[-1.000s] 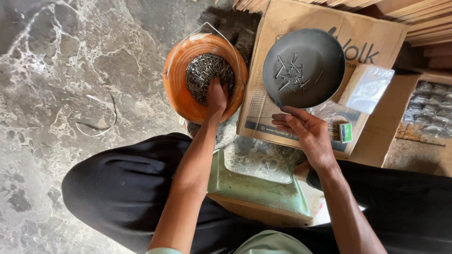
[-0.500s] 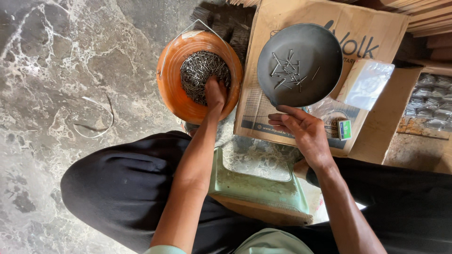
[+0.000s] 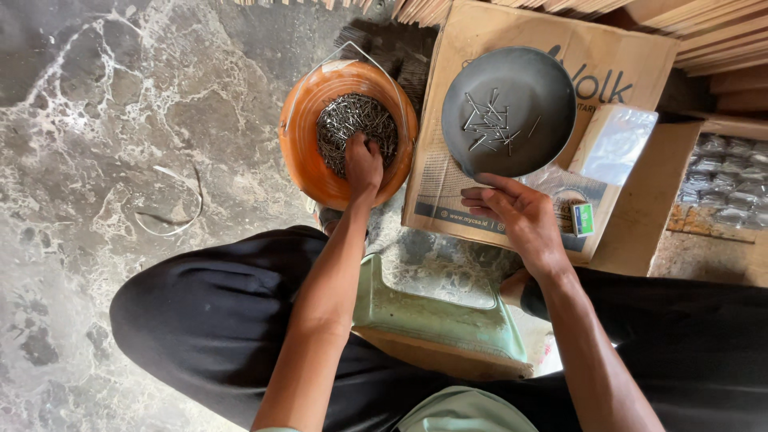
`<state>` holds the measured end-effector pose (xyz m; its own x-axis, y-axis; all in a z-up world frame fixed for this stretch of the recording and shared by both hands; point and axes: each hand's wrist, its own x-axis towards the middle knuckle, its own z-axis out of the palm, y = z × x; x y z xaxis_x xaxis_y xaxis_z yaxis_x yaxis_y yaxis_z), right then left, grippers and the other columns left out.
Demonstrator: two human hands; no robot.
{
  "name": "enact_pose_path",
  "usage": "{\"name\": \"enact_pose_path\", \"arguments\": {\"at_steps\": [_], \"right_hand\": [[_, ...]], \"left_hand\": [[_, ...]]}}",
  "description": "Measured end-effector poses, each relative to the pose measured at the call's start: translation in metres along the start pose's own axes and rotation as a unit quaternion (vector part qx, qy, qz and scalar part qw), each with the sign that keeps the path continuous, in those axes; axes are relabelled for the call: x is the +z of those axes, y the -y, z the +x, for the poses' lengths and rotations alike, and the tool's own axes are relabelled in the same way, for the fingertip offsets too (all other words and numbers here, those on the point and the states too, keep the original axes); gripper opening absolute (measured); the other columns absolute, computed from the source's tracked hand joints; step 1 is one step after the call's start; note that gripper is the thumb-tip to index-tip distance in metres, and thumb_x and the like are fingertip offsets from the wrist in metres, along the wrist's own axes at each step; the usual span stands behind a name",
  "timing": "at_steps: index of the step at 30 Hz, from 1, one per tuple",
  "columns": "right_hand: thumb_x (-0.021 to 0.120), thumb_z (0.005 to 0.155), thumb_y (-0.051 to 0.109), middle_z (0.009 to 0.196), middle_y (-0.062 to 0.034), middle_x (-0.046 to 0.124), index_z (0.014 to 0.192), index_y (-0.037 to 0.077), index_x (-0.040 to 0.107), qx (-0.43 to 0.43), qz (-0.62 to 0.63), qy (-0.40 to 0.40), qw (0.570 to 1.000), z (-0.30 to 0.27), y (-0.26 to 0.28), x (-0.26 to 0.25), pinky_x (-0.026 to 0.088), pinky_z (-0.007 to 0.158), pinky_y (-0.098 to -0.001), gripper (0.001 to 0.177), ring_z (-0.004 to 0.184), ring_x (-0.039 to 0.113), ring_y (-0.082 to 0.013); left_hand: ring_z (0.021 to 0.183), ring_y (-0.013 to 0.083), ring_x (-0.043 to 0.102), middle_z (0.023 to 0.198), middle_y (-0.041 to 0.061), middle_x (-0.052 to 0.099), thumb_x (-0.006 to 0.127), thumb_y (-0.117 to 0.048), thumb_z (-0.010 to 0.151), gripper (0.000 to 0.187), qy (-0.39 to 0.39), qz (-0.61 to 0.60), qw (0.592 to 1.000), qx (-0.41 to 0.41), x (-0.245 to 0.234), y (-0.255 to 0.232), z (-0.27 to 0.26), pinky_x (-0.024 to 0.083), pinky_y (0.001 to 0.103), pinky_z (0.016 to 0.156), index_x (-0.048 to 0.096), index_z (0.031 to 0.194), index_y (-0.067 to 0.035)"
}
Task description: The person sits on a low stool and transfers metal nails from an orange bucket into a frying pan. They use their hands to scoop and place the nails into the pan, then briefly handle a small plastic bag.
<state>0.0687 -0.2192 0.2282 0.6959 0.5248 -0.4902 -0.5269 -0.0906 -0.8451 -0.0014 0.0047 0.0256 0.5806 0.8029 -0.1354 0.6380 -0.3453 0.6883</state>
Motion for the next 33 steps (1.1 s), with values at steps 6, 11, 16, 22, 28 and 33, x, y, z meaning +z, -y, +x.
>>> {"name": "enact_pose_path", "arguments": {"at_steps": [6, 11, 16, 22, 28, 33], "right_hand": [[0.049, 0.089, 0.000, 0.099, -0.0270, 0.062, 0.118, -0.010, 0.050, -0.021, -0.010, -0.013, 1.000, -0.004, 0.006, 0.008, 0.052, 0.084, -0.0394, 0.031, 0.091, 0.063, -0.0271], [0.042, 0.095, 0.014, 0.116, -0.0282, 0.052, 0.126, -0.009, 0.040, -0.055, -0.056, -0.002, 0.997, 0.006, 0.002, 0.004, 0.043, 0.095, -0.0443, 0.039, 0.113, 0.051, -0.0323], [0.041, 0.098, 0.023, 0.094, -0.0159, 0.057, 0.120, -0.007, 0.048, -0.033, 0.089, -0.066, 0.993, 0.024, -0.033, -0.011, 0.051, 0.089, -0.0428, 0.038, 0.094, 0.061, -0.0234], [0.045, 0.097, 0.015, 0.086, -0.0192, 0.063, 0.106, -0.009, 0.052, -0.018, 0.157, -0.105, 0.982, 0.031, -0.039, -0.024, 0.056, 0.082, -0.0426, 0.026, 0.082, 0.068, -0.0258], [0.046, 0.095, 0.013, 0.107, -0.0308, 0.057, 0.120, -0.015, 0.041, -0.029, 0.141, -0.128, 0.981, 0.013, -0.005, -0.004, 0.055, 0.086, -0.0402, 0.037, 0.100, 0.062, -0.0345], [0.042, 0.092, 0.001, 0.111, -0.0328, 0.054, 0.125, -0.017, 0.034, -0.057, 0.034, -0.118, 0.991, 0.002, 0.014, 0.007, 0.049, 0.091, -0.0421, 0.039, 0.106, 0.058, -0.0343]], "left_hand": [[0.087, 0.0135, 0.055, 0.088, 0.002, 0.052, 0.045, -0.019, 0.092, 0.009, -0.021, -0.395, 0.917, 0.059, 0.012, -0.034, 0.005, 0.045, 0.026, 0.080, 0.051, 0.093, -0.014], [0.076, 0.0225, 0.062, 0.078, 0.006, 0.058, 0.055, -0.008, 0.087, 0.006, -0.009, -0.134, 0.955, 0.266, -0.037, -0.148, -0.056, 0.051, 0.030, 0.066, 0.060, 0.090, -0.008], [0.073, 0.0208, 0.063, 0.075, 0.002, 0.058, 0.062, -0.007, 0.081, 0.007, 0.033, -0.125, 0.899, 0.419, -0.026, -0.165, -0.087, 0.052, 0.029, 0.064, 0.063, 0.081, -0.014], [0.087, 0.0232, 0.056, 0.090, 0.006, 0.051, 0.068, -0.022, 0.078, 0.018, 0.091, -0.090, 0.888, 0.441, -0.036, -0.154, -0.064, 0.051, 0.034, 0.073, 0.062, 0.093, -0.014], [0.082, 0.0262, 0.062, 0.082, 0.010, 0.063, 0.050, -0.025, 0.093, 0.022, 0.028, -0.103, 0.973, 0.202, -0.039, -0.075, -0.016, 0.052, 0.036, 0.075, 0.064, 0.093, -0.007], [0.096, 0.0405, 0.057, 0.095, 0.019, 0.057, 0.045, -0.005, 0.091, 0.016, 0.190, -0.045, 0.981, 0.003, -0.015, 0.033, 0.001, 0.049, 0.055, 0.078, 0.053, 0.105, -0.002]]}}
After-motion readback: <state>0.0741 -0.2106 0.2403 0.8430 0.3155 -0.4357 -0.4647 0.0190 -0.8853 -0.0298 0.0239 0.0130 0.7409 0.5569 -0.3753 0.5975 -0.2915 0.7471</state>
